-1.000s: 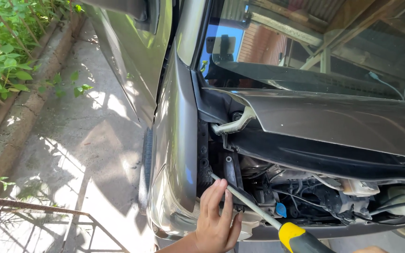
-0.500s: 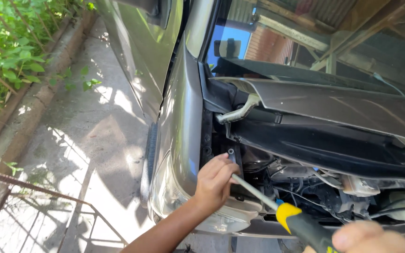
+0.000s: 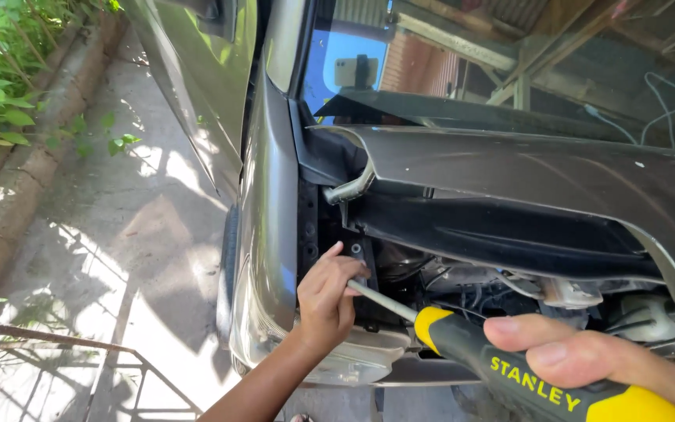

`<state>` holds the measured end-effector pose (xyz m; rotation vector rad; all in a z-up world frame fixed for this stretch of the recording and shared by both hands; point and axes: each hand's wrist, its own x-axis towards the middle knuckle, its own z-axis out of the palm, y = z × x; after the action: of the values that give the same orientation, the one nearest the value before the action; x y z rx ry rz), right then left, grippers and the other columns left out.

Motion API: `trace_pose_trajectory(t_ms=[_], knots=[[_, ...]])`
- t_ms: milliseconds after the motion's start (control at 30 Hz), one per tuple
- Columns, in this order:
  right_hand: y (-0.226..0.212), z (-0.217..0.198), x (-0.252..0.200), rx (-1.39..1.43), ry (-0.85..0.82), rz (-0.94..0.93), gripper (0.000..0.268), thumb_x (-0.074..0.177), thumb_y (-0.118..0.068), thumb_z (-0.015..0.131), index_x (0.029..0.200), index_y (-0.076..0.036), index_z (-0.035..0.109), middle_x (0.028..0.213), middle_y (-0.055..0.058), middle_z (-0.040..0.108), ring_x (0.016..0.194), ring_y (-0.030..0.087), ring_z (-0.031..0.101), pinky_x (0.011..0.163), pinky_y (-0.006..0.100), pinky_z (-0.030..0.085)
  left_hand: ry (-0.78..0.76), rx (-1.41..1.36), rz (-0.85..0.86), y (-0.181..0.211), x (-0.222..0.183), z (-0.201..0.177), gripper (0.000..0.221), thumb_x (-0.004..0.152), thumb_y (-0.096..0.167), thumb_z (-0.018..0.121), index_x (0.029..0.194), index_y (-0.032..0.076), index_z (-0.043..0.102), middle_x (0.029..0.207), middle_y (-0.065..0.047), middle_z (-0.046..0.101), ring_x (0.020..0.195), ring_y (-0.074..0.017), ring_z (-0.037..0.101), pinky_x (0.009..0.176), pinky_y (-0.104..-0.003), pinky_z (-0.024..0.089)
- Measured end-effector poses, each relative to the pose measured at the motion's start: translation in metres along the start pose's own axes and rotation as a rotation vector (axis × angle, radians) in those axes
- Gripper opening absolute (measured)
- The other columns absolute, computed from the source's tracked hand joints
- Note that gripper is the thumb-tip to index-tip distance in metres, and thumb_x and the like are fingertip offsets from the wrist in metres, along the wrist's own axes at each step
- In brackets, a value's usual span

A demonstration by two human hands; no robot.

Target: Using a screwdriver to unscrew a fastener from the front fender area of a car.

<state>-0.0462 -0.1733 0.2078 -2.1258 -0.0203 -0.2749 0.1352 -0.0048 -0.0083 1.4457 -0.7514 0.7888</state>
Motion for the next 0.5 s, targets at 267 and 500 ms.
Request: trace_pose_trajectory(t_ms=[267,500], knots=[[0.021,-0.007,0.031,-0.008,-0.181,-0.125,0.046,0.098,-0.051,0.058,0.111,-0.010,0.072,0.131,0.020,0.083,0.127,0.032,0.084,0.101,0.048,0.069,0.001,0.065,0.000,-0.009,0.001,0.005,0.056,0.112,0.040,0.025,0.077,0.004,0.049,0.067,-0.007,0.046,0.054,-0.0214,0.038,0.054,-0.035,0.029],[0.014,0.020,0.135,0.790,-0.732,-0.907,0.022,0.109,-0.015,0.055,0.087,-0.017,0.060,0.067,0.000,0.067,0.046,0.020,0.073,0.059,0.036,0.060,-0.025,0.038,0.004,-0.010,0.008,0.006,0.055,0.111,0.039,0.029,0.072,0.005,0.047,0.064,-0.006,0.042,0.052,-0.0209,0.038,0.052,-0.035,0.028]])
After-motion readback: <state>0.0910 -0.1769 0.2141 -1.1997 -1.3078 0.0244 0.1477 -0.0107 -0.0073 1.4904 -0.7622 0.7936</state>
